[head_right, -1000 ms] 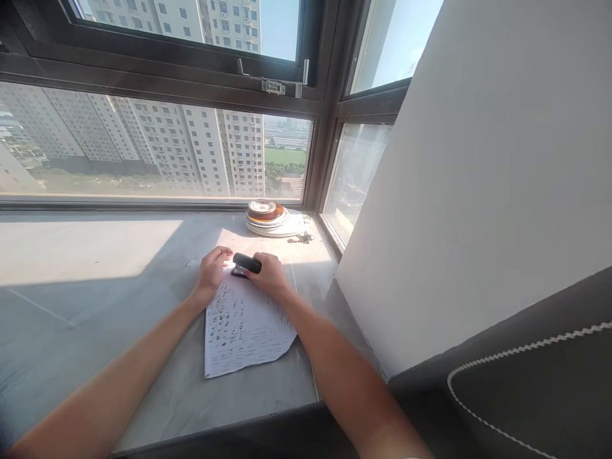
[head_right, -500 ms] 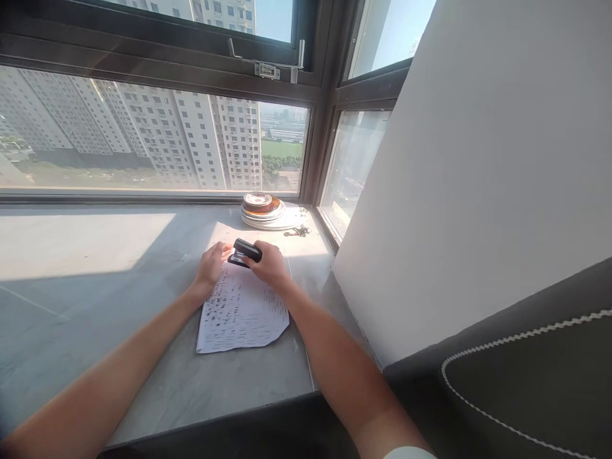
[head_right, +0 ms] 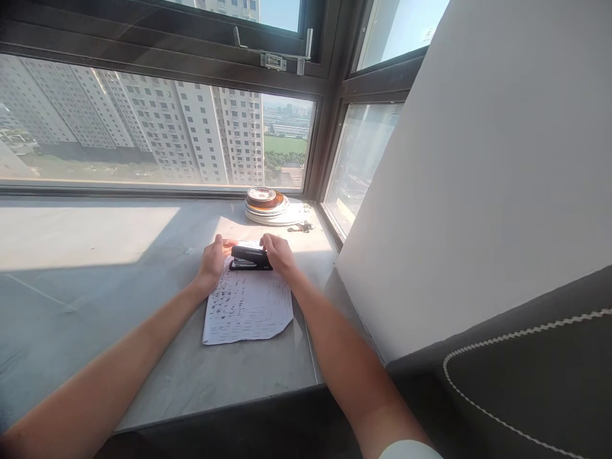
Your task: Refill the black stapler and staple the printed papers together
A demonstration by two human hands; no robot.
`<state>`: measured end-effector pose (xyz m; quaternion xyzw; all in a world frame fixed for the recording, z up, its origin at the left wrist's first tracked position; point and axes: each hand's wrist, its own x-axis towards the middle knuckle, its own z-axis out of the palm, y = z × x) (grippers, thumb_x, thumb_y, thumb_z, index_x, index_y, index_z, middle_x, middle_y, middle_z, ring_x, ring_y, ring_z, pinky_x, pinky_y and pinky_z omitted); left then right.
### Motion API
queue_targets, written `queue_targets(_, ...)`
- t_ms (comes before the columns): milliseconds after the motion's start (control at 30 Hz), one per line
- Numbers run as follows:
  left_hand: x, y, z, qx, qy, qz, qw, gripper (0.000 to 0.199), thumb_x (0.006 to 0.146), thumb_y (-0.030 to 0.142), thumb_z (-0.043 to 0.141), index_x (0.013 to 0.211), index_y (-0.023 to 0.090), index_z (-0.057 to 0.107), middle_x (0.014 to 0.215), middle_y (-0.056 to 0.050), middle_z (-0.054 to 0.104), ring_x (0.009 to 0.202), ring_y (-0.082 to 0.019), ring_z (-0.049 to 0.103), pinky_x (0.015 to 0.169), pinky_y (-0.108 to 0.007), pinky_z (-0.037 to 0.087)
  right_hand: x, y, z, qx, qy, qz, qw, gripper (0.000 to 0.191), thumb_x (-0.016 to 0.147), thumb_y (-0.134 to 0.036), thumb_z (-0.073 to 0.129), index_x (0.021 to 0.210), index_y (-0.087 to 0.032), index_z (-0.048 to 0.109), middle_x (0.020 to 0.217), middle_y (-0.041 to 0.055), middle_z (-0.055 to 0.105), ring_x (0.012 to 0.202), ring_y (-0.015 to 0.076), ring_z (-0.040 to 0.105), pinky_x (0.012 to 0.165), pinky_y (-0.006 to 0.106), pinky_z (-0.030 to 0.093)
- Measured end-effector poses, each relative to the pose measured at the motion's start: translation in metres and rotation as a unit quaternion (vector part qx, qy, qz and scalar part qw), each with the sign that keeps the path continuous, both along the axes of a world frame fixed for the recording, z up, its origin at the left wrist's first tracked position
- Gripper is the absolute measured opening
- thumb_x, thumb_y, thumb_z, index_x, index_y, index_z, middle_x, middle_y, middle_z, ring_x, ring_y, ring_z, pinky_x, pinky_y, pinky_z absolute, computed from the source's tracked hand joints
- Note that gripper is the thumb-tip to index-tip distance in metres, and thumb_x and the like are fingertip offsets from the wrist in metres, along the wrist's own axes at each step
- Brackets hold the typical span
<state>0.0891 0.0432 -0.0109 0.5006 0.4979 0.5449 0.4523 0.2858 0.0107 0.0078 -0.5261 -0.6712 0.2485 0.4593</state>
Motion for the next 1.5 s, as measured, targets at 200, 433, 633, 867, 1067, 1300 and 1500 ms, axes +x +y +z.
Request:
queue_targets(200,-0.001,0.002,-0.002,-0.001,-0.011,0.003,1.0,0.059,0.102,0.065,0.041,0.089,0.016,0.072,0.102,-0.016,0.077,0.102,-0.027,0.074,0.101,-0.045,0.054,0.008,0.009,-0.009,-0.044,-0.011,-0.083,0.996,0.033,0.098,-0.037,0.04,0.07,-0.023,0.049,0.064,-0.0001,0.053,0.063,0.0176,0.055,0.061,0.029,0.039)
queue_targets(433,0.0,0.001,0.001,-0.015,-0.037,0.0,0.999,0.061,0.104,0.063,0.038,0.087,0.016,0.072,0.095,-0.015,0.076,0.097,-0.025,0.074,0.098,-0.043,0.056,0.003,0.006,-0.008,-0.033,-0.015,-0.068,0.997,0.03,0.098,-0.034,0.04,0.07,-0.024,0.047,0.058,-0.0016,0.049,0.057,0.0171,0.052,0.059,0.03,0.038)
queue_targets(633,0.001,-0.001,0.005,-0.022,-0.044,-0.005,0.999,0.06,0.104,0.062,0.039,0.084,0.015,0.072,0.094,-0.015,0.076,0.094,-0.025,0.074,0.099,-0.044,0.056,0.004,0.008,-0.009,-0.049,-0.037,-0.063,0.996,0.028,0.094,-0.028,0.041,0.067,-0.024,0.048,0.058,-0.0006,0.051,0.059,0.0175,0.05,0.058,0.03,0.035)
queue_targets(867,-0.003,0.002,0.004,-0.034,-0.094,-0.007,0.995,0.063,0.105,0.064,0.036,0.086,0.015,0.071,0.098,-0.017,0.077,0.098,-0.025,0.075,0.1,-0.043,0.057,0.006,0.01,-0.009,-0.049,-0.036,-0.06,0.996,0.031,0.096,-0.027,0.041,0.067,-0.023,0.051,0.058,-0.0006,0.053,0.061,0.0179,0.052,0.061,0.029,0.037)
queue_targets(1067,-0.007,0.005,0.009,-0.07,-0.19,0.021,0.979,0.066,0.11,0.055,0.025,0.089,0.013,0.071,0.11,-0.02,0.076,0.105,-0.023,0.075,0.102,-0.037,0.056,0.005,0.01,-0.009,-0.06,-0.032,-0.062,0.996,0.03,0.096,-0.027,0.042,0.068,-0.023,0.051,0.059,-0.0003,0.053,0.061,0.0174,0.052,0.061,0.029,0.036)
queue_targets(1300,-0.008,0.004,0.012,-0.085,-0.238,0.033,0.967,0.063,0.111,0.049,0.028,0.086,0.012,0.072,0.104,-0.018,0.077,0.101,-0.021,0.075,0.101,-0.034,0.056,0.014,0.009,-0.006,-0.042,0.012,-0.01,0.999,0.03,0.096,-0.037,0.048,0.073,-0.021,0.06,0.068,0.0023,0.062,0.069,0.0184,0.057,0.068,0.031,0.042)
queue_targets(1500,-0.006,0.002,0.014,-0.08,-0.228,0.035,0.97,0.062,0.111,0.047,0.03,0.082,0.012,0.072,0.101,-0.018,0.077,0.097,-0.021,0.075,0.102,-0.036,0.056,0.028,0.005,0.003,-0.036,0.127,0.203,0.97,0.024,0.087,-0.026,0.052,0.099,-0.02,0.071,0.106,0.0069,0.072,0.102,0.0226,0.064,0.087,0.034,0.049)
